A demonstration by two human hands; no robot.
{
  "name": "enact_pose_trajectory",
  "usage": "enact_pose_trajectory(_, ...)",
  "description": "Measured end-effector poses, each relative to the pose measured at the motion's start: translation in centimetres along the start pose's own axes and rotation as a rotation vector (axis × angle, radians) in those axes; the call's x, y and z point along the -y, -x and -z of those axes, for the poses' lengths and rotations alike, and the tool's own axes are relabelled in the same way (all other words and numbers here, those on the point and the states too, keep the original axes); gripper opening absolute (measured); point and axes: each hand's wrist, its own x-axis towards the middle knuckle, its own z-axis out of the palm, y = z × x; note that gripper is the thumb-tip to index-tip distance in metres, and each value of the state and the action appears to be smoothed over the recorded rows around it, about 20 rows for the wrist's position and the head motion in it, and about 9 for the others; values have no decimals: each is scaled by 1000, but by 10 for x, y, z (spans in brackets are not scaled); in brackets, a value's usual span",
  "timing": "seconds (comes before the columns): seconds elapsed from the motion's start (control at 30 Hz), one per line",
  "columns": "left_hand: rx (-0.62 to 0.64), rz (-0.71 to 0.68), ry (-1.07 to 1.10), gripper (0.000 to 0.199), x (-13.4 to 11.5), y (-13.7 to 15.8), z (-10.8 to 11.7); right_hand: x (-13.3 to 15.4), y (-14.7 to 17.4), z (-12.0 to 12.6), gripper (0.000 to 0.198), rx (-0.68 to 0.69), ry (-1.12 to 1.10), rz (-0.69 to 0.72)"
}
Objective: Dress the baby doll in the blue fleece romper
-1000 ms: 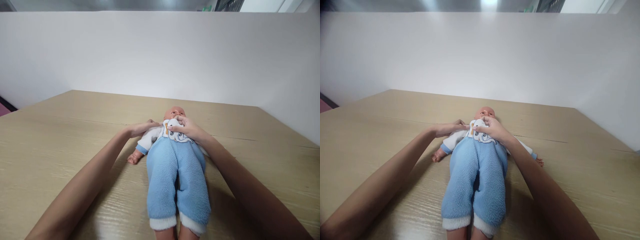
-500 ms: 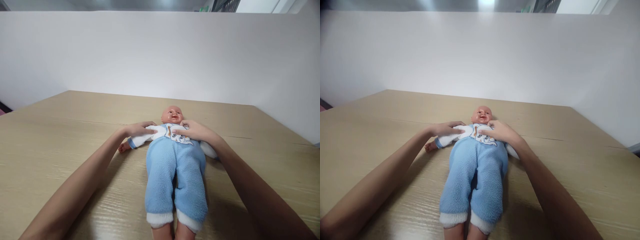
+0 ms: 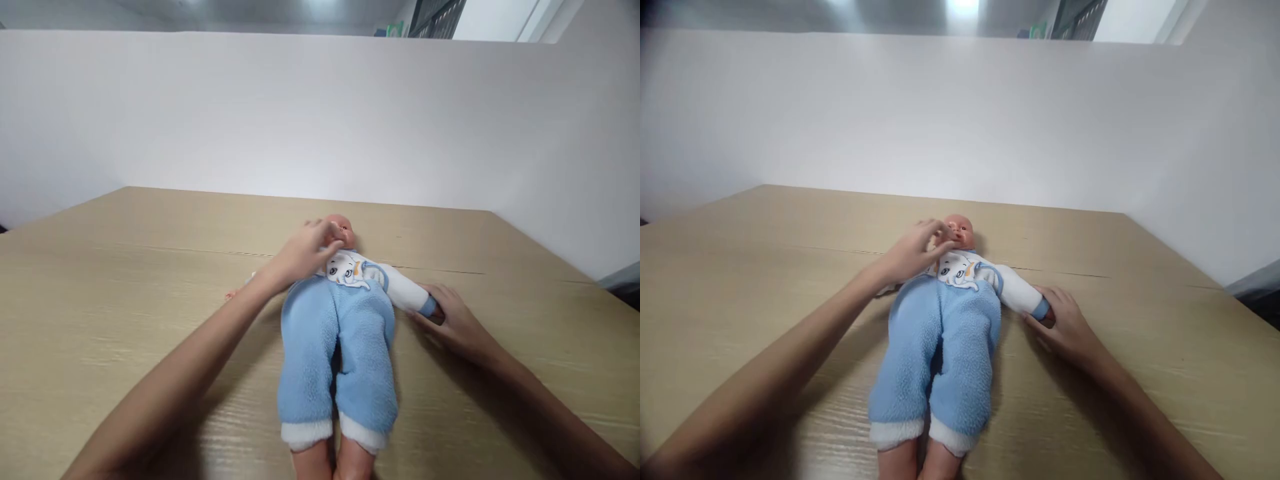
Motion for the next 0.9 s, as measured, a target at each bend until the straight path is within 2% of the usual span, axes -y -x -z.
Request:
enact_pose_trajectory(0.07, 96, -104, -113, 26, -24, -13, -27, 1, 4, 4, 55, 38, -33, 3)
enact_pose_trajectory(0.17, 258, -132, -269, 28, -41, -23, -61, 4, 3, 10, 51, 75, -100, 9)
enact_pose_trajectory(0.27, 242, -109, -354, 19, -38, -22, -78, 2, 5, 14, 53, 100, -224, -37)
enact_pose_trajectory(0.33, 192, -111, -320, 13, -33, -20, -81, -2, 7, 14, 57, 71, -340, -127)
enact_pose_trajectory(0.43, 155, -151, -170, 10, -31, -17, -81, -1, 0, 11, 63, -96, -563, -255)
enact_pose_trajectory(0.53, 99, -181, -22, 9, -34, -16, -79, 11, -20, 8, 61, -237, -819, -301)
enact_pose_trajectory(0.63, 53, -234, 65, 10, -39, -13, -77, 33, -48, 0, 46, -309, -991, -237)
enact_pose_trajectory(0.7, 43, -277, 103, 11, -42, -11, -75, 49, -66, -11, 42, -340, -1045, -173)
enact_pose_trajectory(0.8, 4, -342, 119, 12, -42, -6, -70, 69, -83, -33, 48, -342, -1028, -112)
enact_pose_trajectory(0.9, -73, -400, 38, 15, -40, -1, -67, 78, -86, -54, 48, -311, -911, -64)
